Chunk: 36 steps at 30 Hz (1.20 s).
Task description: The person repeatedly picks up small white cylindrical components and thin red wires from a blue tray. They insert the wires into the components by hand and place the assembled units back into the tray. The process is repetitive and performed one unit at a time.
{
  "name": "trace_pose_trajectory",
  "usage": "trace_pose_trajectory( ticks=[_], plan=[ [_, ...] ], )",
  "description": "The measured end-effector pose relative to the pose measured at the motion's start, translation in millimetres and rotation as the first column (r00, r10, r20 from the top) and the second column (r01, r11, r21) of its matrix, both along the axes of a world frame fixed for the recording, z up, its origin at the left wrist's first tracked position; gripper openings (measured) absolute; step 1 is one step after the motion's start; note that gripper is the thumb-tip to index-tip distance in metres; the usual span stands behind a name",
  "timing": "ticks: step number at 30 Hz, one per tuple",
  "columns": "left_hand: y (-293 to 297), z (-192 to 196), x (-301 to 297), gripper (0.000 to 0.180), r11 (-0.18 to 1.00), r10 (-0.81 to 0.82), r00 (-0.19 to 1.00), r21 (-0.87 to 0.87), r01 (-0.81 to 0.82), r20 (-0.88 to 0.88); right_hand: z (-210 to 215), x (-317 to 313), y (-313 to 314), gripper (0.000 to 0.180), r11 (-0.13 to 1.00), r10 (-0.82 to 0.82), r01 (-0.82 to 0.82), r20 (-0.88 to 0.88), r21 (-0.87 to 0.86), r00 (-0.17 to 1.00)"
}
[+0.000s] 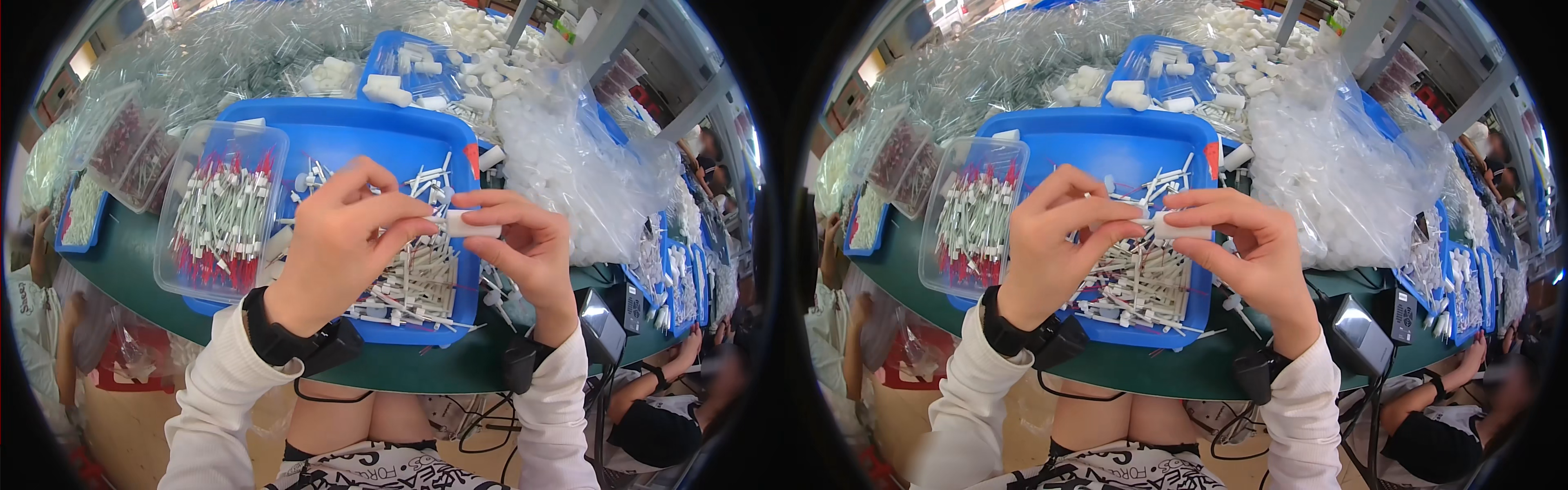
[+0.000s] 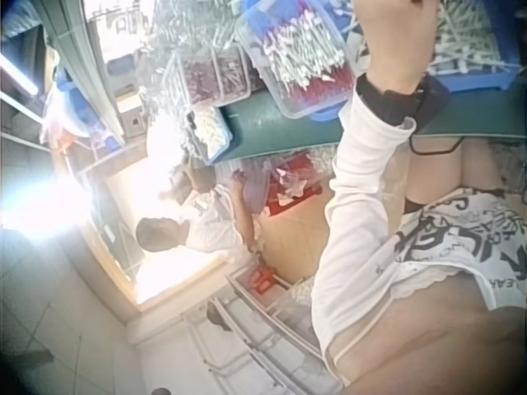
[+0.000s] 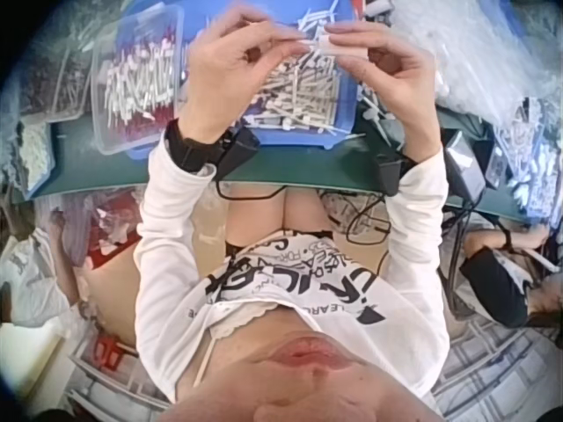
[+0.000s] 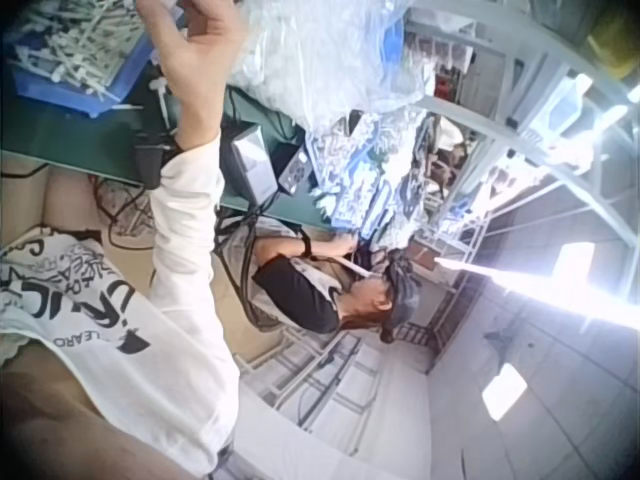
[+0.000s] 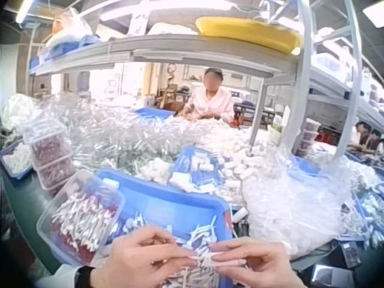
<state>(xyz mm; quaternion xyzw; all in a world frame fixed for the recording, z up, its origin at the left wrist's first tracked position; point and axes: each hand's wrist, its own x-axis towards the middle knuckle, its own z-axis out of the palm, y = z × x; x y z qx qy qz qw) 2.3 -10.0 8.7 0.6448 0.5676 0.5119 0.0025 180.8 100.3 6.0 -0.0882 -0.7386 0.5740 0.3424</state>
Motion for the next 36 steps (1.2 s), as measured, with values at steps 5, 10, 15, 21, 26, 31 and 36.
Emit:
trace_pose_trajectory(
  ticks=[5, 10, 15, 21, 26, 31, 36],
  plan=[
    [3, -6, 1, 0.025, 0.988, -0.145, 0.887, 0.016, 0.154, 0.439, 4, -5, -8, 0.029, 0.987, -0.161, 0.159, -0.049, -0.033, 0.986],
    [3, -5, 2, 0.023, 0.965, -0.192, 0.734, -0.009, 0.261, 0.652, 2, -2, -4, 0.028, 0.976, -0.182, 0.194, -0.12, 0.096, 0.976],
    [6, -8, -2, 0.023, 0.985, -0.169, 0.864, 0.044, 0.169, 0.475, 3, -3, -4, 0.026, 0.948, -0.248, 0.253, -0.051, 0.195, 0.967],
    [4, -8, -5, 0.026, 0.978, -0.205, 0.913, 0.103, 0.18, 0.352, 6, 1, -8, 0.019, 0.981, -0.174, 0.181, 0.093, -0.07, 0.98],
    [3, -6, -4, 0.027, 0.973, -0.228, 0.909, 0.123, 0.196, 0.349, 4, 5, -6, 0.016, 0.976, -0.045, 0.077, 0.158, -0.204, 0.986],
    [2, -5, -1, 0.025, 0.977, -0.191, 0.824, 0.027, 0.209, 0.533, 6, -4, -12, 0.021, 0.987, -0.158, 0.158, 0.028, -0.004, 0.987],
    [5, -8, 0, 0.022, 0.947, -0.306, 0.69, 0.132, 0.293, 0.656, -3, -8, -4, 0.027, 0.956, -0.2, 0.208, -0.063, 0.207, 0.978]
  ],
)
